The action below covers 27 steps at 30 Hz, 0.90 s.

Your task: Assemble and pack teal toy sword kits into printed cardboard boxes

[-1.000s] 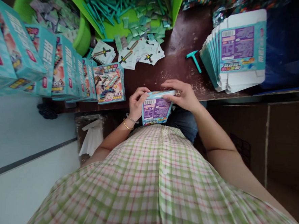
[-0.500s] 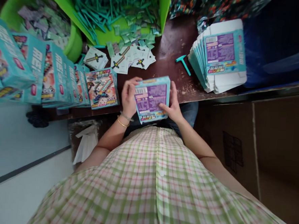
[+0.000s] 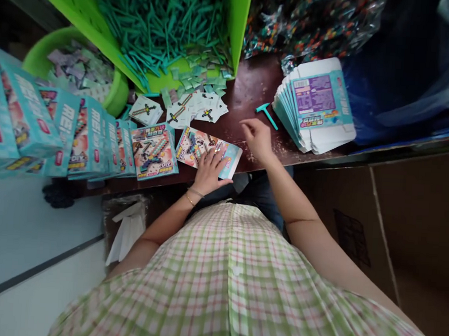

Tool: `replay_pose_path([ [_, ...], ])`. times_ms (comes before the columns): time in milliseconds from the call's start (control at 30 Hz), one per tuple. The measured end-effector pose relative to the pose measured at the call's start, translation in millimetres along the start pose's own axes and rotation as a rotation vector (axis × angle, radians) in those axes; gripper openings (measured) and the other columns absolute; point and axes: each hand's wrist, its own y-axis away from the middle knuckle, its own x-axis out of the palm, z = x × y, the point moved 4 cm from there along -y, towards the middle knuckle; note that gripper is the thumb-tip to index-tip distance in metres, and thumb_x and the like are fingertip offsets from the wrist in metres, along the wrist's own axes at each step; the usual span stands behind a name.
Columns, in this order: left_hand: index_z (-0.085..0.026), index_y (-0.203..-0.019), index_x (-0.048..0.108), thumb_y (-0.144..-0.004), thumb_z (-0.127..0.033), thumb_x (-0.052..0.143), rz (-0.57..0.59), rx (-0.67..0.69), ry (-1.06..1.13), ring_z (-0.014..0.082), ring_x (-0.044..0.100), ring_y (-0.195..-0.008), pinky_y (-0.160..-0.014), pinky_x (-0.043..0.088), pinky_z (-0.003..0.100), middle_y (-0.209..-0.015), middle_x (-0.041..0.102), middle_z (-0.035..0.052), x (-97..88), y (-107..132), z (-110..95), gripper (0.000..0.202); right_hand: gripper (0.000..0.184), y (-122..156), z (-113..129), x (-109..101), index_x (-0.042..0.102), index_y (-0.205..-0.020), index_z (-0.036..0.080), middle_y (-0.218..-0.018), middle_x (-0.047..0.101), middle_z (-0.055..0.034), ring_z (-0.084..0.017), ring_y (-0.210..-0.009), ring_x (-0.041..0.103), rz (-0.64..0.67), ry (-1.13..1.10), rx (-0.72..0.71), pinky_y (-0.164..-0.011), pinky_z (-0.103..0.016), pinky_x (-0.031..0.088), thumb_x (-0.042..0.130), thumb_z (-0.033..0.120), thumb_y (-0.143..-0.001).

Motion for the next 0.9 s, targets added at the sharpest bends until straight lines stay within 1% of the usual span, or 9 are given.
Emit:
replay_pose_path([
  [100,-0.027,-0.15,0.06,-0.073,-0.06,0.087,0.089,0.062,-0.099,0.0473,0.027,-0.162,-0.129,0.017,0.069,-0.172,0.039,0.0179,16.6,3.2,-4.3,0.089,0.033,-30.9,-26.3,-7.3,0.079,-0.114,0.021,-0.111,0.077,-0.0125,-0.028,-0.103,0.069,0.016,0.055,0.016,-0.099,-0.045,0.055,0.053,0.038,-0.102],
  [167,-0.028,-0.149,0.062,-0.076,-0.054,0.086,0.105,0.126,-0.106,0.0468,0.03,-0.161,-0.127,0.021,0.069,-0.169,0.043,0.018,18.6,5.0,-5.6,0.081,0.034,-47.3,-27.6,3.9,0.079,-0.113,0.019,-0.114,0.077,-0.0137,-0.03,-0.107,0.068,0.098,0.106,-0.029,-0.101,-0.046,0.053,0.052,0.036,-0.103],
  [233,-0.027,-0.141,0.069,-0.086,-0.043,0.076,0.093,0.191,-0.05,0.0427,0.043,-0.155,-0.124,0.032,0.065,-0.158,0.058,0.0171,15.3,8.3,-7.7,0.058,0.035,-62.7,-19.8,26.2,0.078,-0.116,0.019,-0.12,0.075,-0.0151,-0.031,-0.116,0.066,0.209,0.164,-0.098,-0.105,-0.047,0.05,0.048,0.032,-0.104],
  [300,-0.027,-0.133,0.074,-0.093,-0.038,0.063,0.038,0.245,0.064,0.0366,0.057,-0.145,-0.119,0.043,0.058,-0.143,0.071,0.0148,3.7,14.1,-13.2,0.042,0.037,-78.3,-8.7,54.4,0.076,-0.123,0.018,-0.132,0.072,-0.0165,-0.033,-0.125,0.061,0.323,0.234,-0.167,-0.109,-0.048,0.047,0.046,0.03,-0.104],
  [400,-0.029,-0.122,0.079,-0.098,-0.046,0.055,-0.13,0.25,0.27,0.031,0.069,-0.13,-0.11,0.053,0.052,-0.126,0.08,0.0111,-32.6,27.1,-25.8,0.038,0.045,-99.3,5.0,94.2,0.066,-0.14,0.013,-0.152,0.06,-0.0202,-0.039,-0.138,0.051,0.436,0.355,-0.231,-0.114,-0.056,0.04,0.054,0.033,-0.101],
  [500,-0.03,-0.102,0.083,-0.096,-0.058,0.056,-0.358,0.059,0.503,0.0298,0.077,-0.11,-0.1,0.059,0.05,-0.104,0.083,0.0085,-77.6,43.6,-28.6,0.039,0.048,-115.4,10.3,122.0,0.063,-0.138,0.007,-0.15,0.058,-0.0263,-0.043,-0.139,0.047,0.43,0.466,-0.212,-0.114,-0.061,0.035,0.054,0.037,-0.102],
  [600,-0.027,-0.084,0.081,-0.087,-0.07,0.066,-0.564,-0.344,0.787,0.0289,0.077,-0.091,-0.086,0.063,0.046,-0.088,0.081,0.0073,-100.6,60.9,-9.9,0.045,0.049,-128.3,12.0,140.3,0.061,-0.139,0.006,-0.151,0.057,-0.0273,-0.043,-0.139,0.046,0.343,0.511,-0.232,-0.114,-0.062,0.034,0.051,0.039,-0.104],
  [733,-0.026,-0.081,0.074,-0.075,-0.074,0.075,-0.709,-0.678,1.019,0.0254,0.075,-0.077,-0.064,0.06,0.035,-0.077,0.077,0.0035,-92.6,69.7,17.2,0.049,0.043,-135.6,13.1,159.8,0.064,-0.138,0.01,-0.149,0.06,-0.0227,-0.039,-0.134,0.051,0.431,0.53,-0.334,-0.111,-0.057,0.038,0.044,0.033,-0.108],
  [900,-0.023,-0.074,0.068,-0.064,-0.071,0.083,-0.734,-0.774,1.181,0.022,0.072,-0.066,-0.054,0.055,0.03,-0.066,0.072,-0.0003,-74.2,64.4,25.2,0.051,0.047,-128.6,23.4,155.4,0.07,-0.128,0.008,-0.131,0.07,-0.0221,-0.035,-0.12,0.058,0.522,0.603,-0.425,-0.106,-0.053,0.042,0.029,0.021,-0.109],
])
